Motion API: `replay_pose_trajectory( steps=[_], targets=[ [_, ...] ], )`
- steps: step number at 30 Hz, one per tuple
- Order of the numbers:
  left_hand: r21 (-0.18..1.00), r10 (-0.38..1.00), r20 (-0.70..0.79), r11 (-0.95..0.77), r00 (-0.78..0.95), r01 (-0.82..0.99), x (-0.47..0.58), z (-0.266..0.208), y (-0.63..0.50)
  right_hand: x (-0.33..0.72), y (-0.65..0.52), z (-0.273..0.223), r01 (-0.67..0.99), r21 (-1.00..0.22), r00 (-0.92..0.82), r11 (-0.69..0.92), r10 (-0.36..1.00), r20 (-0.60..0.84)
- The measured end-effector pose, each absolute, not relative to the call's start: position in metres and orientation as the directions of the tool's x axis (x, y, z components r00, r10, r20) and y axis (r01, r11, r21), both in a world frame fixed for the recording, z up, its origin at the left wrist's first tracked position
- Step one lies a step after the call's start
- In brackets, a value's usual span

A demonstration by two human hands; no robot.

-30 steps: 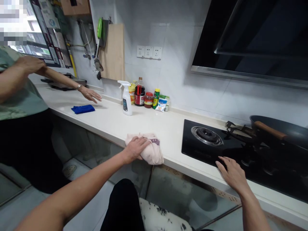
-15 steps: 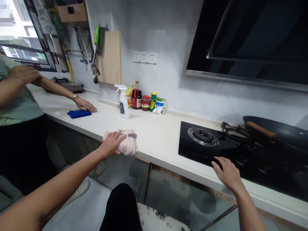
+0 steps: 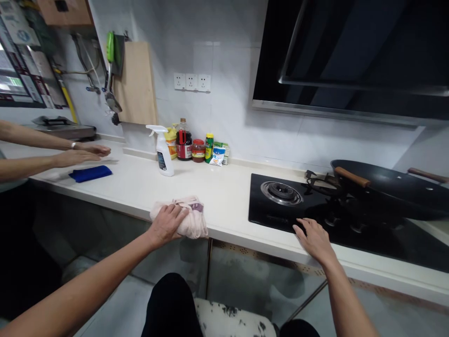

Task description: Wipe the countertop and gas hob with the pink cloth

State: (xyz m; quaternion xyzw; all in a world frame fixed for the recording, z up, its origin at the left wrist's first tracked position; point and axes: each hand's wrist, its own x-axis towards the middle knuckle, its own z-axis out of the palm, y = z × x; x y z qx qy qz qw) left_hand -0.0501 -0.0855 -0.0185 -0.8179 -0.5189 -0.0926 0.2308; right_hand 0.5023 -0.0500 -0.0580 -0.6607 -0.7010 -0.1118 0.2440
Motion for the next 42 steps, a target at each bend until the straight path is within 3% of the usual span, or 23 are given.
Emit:
replay_pose_trajectory(
  steps=[5, 9, 17, 21, 25, 32, 42],
  targets=[
    [-0.323, 0.727, 0.38, -0.476, 0.572, 0.818, 0.017, -0.027, -0.083, 0.499, -0.052, -0.053, 0.98, -0.182, 0.012, 0.082, 0.886, 0.463],
    [-0.33, 0.591, 0.47, -0.572, 0.656, 0.751, 0.095, -0.043, -0.081, 0.497, -0.054, -0.048, 0.975, -0.207, 0.018, 0.084, 0.896, 0.445],
    [-0.421, 0.395, 0.565, -0.617, 0.724, 0.665, 0.277, -0.067, -0.083, 0.51, -0.052, -0.054, 0.95, -0.286, 0.014, 0.125, 0.898, 0.439],
    [-0.428, 0.331, 0.616, -0.621, 0.715, 0.656, 0.307, -0.071, -0.083, 0.523, -0.047, -0.062, 0.917, -0.347, -0.016, 0.198, 0.886, 0.463],
    [-0.449, 0.232, 0.624, -0.676, 0.747, 0.585, 0.279, -0.069, -0.081, 0.527, -0.046, -0.063, 0.909, -0.338, -0.055, 0.242, 0.876, 0.479],
    [-0.399, 0.245, 0.659, -0.688, 0.711, 0.607, 0.155, -0.074, -0.071, 0.525, -0.045, -0.064, 0.912, -0.371, 0.012, 0.177, 0.891, 0.454],
    [-0.395, 0.474, 0.561, -0.567, 0.679, 0.723, -0.07, -0.048, -0.066, 0.52, -0.049, -0.063, 0.915, -0.344, -0.016, 0.212, 0.869, 0.494]
  ],
)
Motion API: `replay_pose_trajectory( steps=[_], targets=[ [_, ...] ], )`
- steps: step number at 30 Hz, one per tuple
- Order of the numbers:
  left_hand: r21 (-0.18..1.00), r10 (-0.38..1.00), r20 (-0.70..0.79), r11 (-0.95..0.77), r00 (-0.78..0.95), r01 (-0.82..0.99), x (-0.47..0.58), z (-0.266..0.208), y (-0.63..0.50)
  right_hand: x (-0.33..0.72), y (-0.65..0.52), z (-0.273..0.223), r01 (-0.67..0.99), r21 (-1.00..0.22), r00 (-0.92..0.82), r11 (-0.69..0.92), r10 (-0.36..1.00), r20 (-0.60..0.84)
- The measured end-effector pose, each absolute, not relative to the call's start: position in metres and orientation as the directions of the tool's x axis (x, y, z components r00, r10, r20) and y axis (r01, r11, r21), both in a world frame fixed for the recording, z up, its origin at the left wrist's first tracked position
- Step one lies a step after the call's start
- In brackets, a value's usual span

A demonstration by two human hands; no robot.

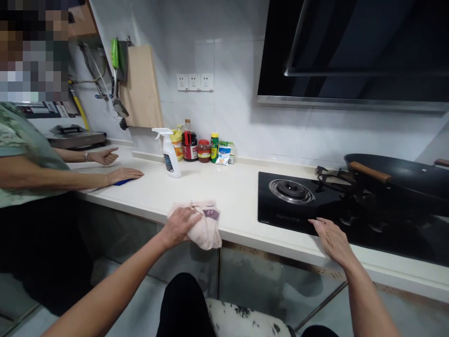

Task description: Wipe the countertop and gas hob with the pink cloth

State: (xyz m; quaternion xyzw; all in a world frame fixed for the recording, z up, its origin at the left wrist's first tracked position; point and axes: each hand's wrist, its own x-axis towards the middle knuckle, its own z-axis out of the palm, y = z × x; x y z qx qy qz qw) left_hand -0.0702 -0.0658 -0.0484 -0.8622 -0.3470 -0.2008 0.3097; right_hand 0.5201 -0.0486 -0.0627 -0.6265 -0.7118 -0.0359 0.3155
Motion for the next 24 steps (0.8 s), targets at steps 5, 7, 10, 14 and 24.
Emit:
replay_pose_trajectory(
  steps=[5, 7, 10, 14, 24],
  targets=[
    [-0.335, 0.668, 0.537, -0.392, 0.515, 0.857, -0.14, -0.04, -0.073, 0.518, -0.05, -0.062, 0.922, -0.314, -0.044, 0.229, 0.864, 0.502],
    [-0.307, 0.734, 0.54, -0.283, 0.411, 0.909, -0.16, -0.038, -0.076, 0.517, -0.05, -0.062, 0.93, -0.293, -0.048, 0.222, 0.864, 0.502],
    [-0.274, 0.781, 0.541, -0.186, 0.311, 0.944, -0.178, -0.037, -0.077, 0.515, -0.051, -0.061, 0.938, -0.255, -0.073, 0.233, 0.855, 0.514],
    [-0.266, 0.807, 0.518, -0.163, 0.283, 0.95, -0.179, -0.035, -0.072, 0.511, -0.052, -0.059, 0.943, -0.242, -0.073, 0.228, 0.851, 0.52],
    [-0.438, 0.833, 0.436, -0.132, 0.339, 0.889, -0.165, -0.018, -0.076, 0.495, -0.065, -0.04, 0.908, -0.357, 0.008, 0.219, 0.843, 0.538]
  ],
)
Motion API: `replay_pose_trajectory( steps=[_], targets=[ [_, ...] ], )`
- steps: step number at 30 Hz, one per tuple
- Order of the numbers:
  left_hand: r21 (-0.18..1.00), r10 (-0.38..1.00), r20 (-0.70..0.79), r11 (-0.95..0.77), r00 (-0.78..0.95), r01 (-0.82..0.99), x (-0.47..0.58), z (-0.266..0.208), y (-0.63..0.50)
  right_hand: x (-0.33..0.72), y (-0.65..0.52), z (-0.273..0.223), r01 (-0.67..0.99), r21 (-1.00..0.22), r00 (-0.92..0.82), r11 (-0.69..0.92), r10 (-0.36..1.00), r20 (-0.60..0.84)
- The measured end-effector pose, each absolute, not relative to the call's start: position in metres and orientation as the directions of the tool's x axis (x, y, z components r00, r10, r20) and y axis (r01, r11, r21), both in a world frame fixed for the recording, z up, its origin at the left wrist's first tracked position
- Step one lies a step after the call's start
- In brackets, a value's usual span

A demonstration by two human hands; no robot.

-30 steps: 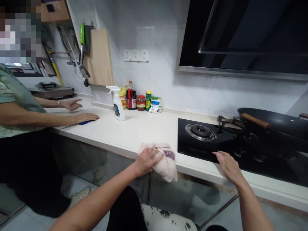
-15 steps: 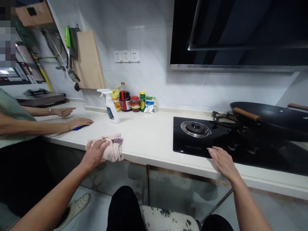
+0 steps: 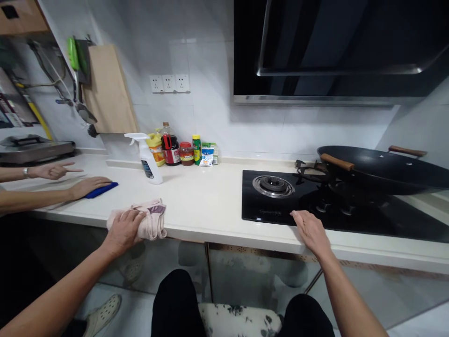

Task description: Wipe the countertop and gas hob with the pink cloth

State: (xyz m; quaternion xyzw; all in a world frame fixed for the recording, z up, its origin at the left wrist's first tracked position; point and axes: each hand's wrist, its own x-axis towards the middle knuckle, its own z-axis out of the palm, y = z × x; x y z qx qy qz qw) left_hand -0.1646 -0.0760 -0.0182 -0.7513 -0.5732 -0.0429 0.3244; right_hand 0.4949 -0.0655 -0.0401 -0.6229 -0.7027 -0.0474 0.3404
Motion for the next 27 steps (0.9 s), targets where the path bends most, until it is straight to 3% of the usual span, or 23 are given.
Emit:
replay_pose_trajectory(
  steps=[8, 19, 27],
  targets=[
    [-0.391, 0.854, 0.408, -0.156, 0.323, 0.907, -0.136, -0.014, -0.075, 0.49, -0.071, -0.033, 0.835, -0.509, 0.139, 0.206, 0.818, 0.559],
    [-0.384, 0.785, 0.319, -0.404, 0.53, 0.83, 0.011, -0.008, -0.085, 0.49, -0.07, -0.032, 0.857, -0.466, 0.091, 0.222, 0.824, 0.559],
    [-0.335, 0.696, 0.366, -0.521, 0.617, 0.785, 0.11, -0.018, -0.087, 0.489, -0.073, -0.031, 0.839, -0.495, 0.098, 0.226, 0.832, 0.547]
  ],
)
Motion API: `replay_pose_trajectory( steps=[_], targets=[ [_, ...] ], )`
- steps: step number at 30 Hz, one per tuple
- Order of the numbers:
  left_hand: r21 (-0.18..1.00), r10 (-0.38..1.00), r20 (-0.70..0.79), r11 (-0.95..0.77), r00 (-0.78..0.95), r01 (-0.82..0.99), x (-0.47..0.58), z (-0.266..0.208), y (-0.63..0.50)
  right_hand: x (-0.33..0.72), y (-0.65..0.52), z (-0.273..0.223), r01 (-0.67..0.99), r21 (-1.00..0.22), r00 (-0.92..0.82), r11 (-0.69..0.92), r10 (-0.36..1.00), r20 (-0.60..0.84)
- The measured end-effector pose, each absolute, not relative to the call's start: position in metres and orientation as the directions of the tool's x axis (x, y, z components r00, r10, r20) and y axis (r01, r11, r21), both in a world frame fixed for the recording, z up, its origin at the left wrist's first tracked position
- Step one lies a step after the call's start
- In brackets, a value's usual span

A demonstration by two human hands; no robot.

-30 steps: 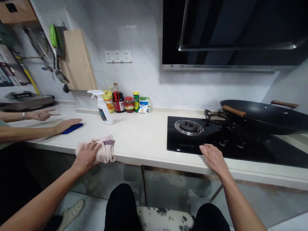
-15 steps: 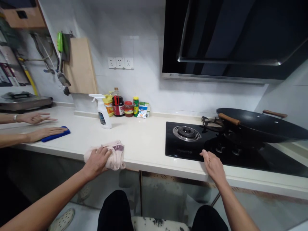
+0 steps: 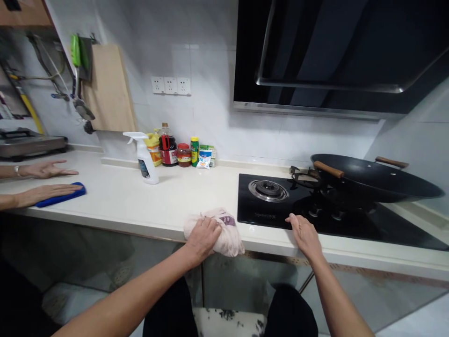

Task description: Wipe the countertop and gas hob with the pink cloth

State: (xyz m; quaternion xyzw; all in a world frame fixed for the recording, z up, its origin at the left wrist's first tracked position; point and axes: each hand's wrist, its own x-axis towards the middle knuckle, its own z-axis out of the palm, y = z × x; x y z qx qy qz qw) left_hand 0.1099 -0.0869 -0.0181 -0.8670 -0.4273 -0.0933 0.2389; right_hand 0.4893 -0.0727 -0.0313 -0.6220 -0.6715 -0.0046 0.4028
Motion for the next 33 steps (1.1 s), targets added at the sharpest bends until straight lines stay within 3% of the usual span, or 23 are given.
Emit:
replay_pose_trajectory(
  steps=[4, 9, 15, 18, 22, 26, 30, 33],
  targets=[
    [-0.355, 0.666, 0.379, -0.536, 0.642, 0.766, 0.133, -0.022, -0.087, 0.49, -0.073, -0.031, 0.83, -0.505, 0.092, 0.237, 0.834, 0.544],
    [-0.343, 0.586, 0.46, -0.575, 0.666, 0.743, 0.176, -0.032, -0.085, 0.492, -0.071, -0.031, 0.769, -0.602, 0.149, 0.217, 0.854, 0.498],
    [-0.303, 0.529, 0.545, -0.599, 0.65, 0.741, 0.25, -0.045, -0.08, 0.491, -0.087, -0.023, 0.496, -0.801, 0.361, 0.335, 0.759, 0.541],
    [-0.293, 0.517, 0.554, -0.613, 0.653, 0.734, 0.282, -0.049, -0.081, 0.473, -0.107, -0.022, 0.424, -0.812, 0.42, 0.4, 0.708, 0.568],
    [-0.285, 0.511, 0.549, -0.63, 0.661, 0.723, 0.305, -0.054, -0.082, 0.434, -0.127, -0.037, 0.511, -0.712, 0.216, 0.481, 0.73, 0.648],
    [-0.282, 0.453, 0.547, -0.692, 0.704, 0.665, 0.291, -0.048, -0.085, 0.418, -0.127, -0.062, 0.655, -0.533, 0.029, 0.536, 0.687, 0.726],
    [-0.133, 0.338, 0.528, -0.873, 0.779, 0.469, 0.236, -0.029, -0.094, 0.431, -0.124, -0.07, 0.751, -0.342, -0.195, 0.566, 0.684, 0.703],
    [-0.03, 0.333, 0.636, -0.891, 0.697, 0.453, 0.178, -0.014, -0.091, 0.437, -0.126, -0.067, 0.795, -0.181, -0.334, 0.578, 0.668, 0.665]
  ],
)
